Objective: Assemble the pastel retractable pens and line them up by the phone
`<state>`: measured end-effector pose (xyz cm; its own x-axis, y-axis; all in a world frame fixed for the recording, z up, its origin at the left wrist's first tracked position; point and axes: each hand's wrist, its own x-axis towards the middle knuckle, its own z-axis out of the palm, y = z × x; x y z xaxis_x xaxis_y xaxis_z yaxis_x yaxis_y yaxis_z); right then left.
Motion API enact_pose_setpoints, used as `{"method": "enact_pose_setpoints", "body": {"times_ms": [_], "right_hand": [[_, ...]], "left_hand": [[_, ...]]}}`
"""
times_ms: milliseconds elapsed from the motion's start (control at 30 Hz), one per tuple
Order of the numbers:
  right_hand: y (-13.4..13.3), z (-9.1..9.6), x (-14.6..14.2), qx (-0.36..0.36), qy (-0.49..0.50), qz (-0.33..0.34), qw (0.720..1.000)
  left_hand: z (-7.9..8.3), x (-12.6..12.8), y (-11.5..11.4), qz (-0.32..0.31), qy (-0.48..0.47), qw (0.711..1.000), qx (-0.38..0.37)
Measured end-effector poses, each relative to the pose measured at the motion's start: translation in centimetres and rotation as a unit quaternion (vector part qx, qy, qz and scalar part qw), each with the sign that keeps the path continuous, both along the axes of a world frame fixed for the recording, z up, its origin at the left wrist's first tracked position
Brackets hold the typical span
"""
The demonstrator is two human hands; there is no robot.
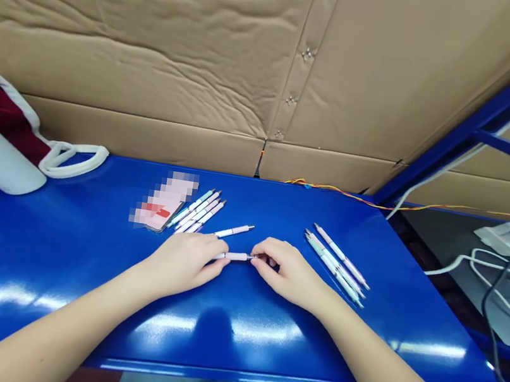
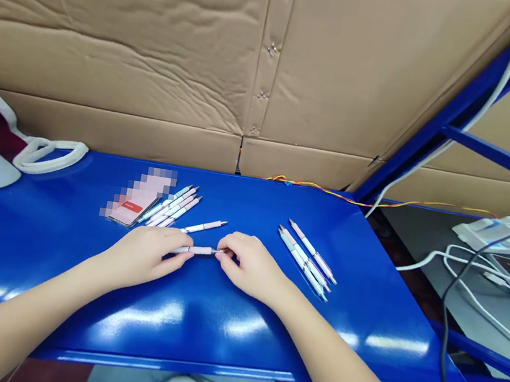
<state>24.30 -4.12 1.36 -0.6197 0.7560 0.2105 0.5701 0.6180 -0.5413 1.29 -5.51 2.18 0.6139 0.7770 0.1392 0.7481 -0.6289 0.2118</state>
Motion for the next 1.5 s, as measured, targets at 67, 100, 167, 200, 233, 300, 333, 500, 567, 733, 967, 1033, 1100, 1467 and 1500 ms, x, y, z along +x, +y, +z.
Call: {"method": "enact_pose_setpoints", "body": {"times_ms": [67, 100, 167, 200, 233, 300, 333, 500, 567, 733, 967, 1033, 1100, 1467, 1500], "right_hand": [[0.1, 0.1, 0.2, 0.007, 0.004, -0.003, 1.0], [0.1, 0.1, 0.3, 0.007, 0.006, -0.006, 1.0], [0.1, 0.2, 0.4, 0.002, 0.007, -0.016, 1.0], [0.1, 0.2, 0.5, -0.002, 0.008, -0.023, 1.0], [0.1, 0.2, 0.5, -0.007, 0.009, -0.03, 0.999], [0.1, 0.2, 0.5, -0.013, 0.008, -0.037, 0.999], [0.0, 0.1, 0.5, -0.015, 0.004, -0.037, 0.999], [-0.1, 0.2, 0.7, -0.032, 0.006, -0.039, 0.999], [0.0, 0.2, 0.9, -0.046, 0.02, -0.045, 0.998], [0.6, 0.3, 1.9, -0.071, 0.029, -0.071, 0.995], [0.6, -0.2, 1.4, -0.096, 0.002, -0.062, 0.993], [0.4, -0.4, 0.8, -0.087, -0.004, -0.043, 0.995], [0.3, -0.7, 0.3, -0.06, -0.012, -0.023, 0.998], [-0.6, -1.0, -1.4, -0.035, 0.063, 0.011, 0.997], [-0.6, -0.9, -1.4, -0.034, 0.059, 0.012, 0.998]], "left_hand": [[0.0, 0.0, 0.1, 0.0, -0.004, 1.0, -0.002], [0.0, 0.0, 0.1, 0.0, -0.005, 1.0, -0.003], [0.0, 0.0, 0.2, 0.002, -0.001, 1.0, -0.005], [0.0, 0.0, 0.2, 0.004, 0.003, 1.0, -0.004], [-0.1, 0.0, 0.2, 0.006, 0.006, 1.0, -0.002], [-0.1, 0.0, 0.1, 0.006, 0.005, 1.0, 0.001], [-0.1, 0.0, 0.1, 0.005, 0.004, 1.0, 0.003], [0.0, 0.0, 0.1, 0.007, 0.006, 1.0, -0.002], [0.0, -0.1, 0.1, 0.008, 0.002, 1.0, -0.004], [0.1, -0.3, 0.2, 0.016, -0.001, 1.0, -0.003], [-0.4, -0.2, 0.7, 0.036, 0.042, 0.998, 0.019], [-0.7, -0.3, 1.0, 0.034, 0.052, 0.998, 0.019], [-1.0, -0.4, 1.2, 0.034, 0.053, 0.998, 0.026], [-2.5, 1.4, 0.3, -0.077, -0.067, 0.989, 0.104], [-2.5, 1.4, 0.3, -0.078, -0.069, 0.989, 0.103]]}}
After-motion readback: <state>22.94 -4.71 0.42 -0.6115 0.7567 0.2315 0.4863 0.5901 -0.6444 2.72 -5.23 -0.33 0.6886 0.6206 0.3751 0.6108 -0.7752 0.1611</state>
